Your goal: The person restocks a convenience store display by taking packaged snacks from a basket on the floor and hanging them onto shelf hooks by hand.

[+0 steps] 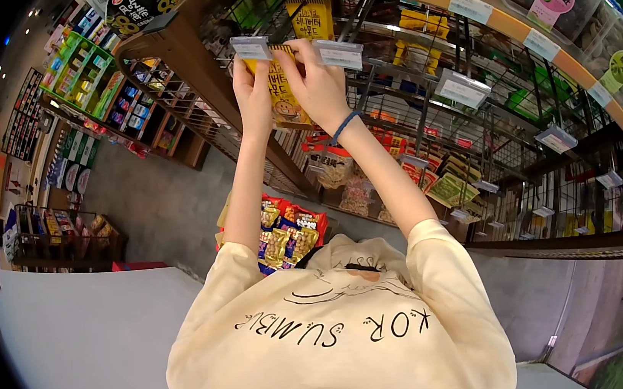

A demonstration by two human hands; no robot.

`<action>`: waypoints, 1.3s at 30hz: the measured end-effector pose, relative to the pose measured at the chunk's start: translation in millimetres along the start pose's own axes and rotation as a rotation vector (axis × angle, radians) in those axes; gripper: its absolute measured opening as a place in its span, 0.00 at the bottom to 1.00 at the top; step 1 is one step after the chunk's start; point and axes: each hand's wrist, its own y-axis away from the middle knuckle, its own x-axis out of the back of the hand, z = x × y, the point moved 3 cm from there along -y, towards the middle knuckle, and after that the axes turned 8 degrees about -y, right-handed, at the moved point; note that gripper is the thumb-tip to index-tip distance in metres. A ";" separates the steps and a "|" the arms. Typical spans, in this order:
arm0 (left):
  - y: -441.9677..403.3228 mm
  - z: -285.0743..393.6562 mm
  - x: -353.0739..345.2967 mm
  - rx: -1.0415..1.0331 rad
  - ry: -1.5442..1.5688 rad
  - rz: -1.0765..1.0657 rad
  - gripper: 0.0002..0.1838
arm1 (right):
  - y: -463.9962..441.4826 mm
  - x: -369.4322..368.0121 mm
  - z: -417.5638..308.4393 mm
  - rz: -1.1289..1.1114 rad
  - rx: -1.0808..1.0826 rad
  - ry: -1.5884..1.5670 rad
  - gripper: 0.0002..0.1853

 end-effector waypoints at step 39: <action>-23.0 -32.8 3.7 0.329 0.209 -0.030 0.09 | -19.1 -9.2 29.4 -0.070 -0.228 -0.053 0.11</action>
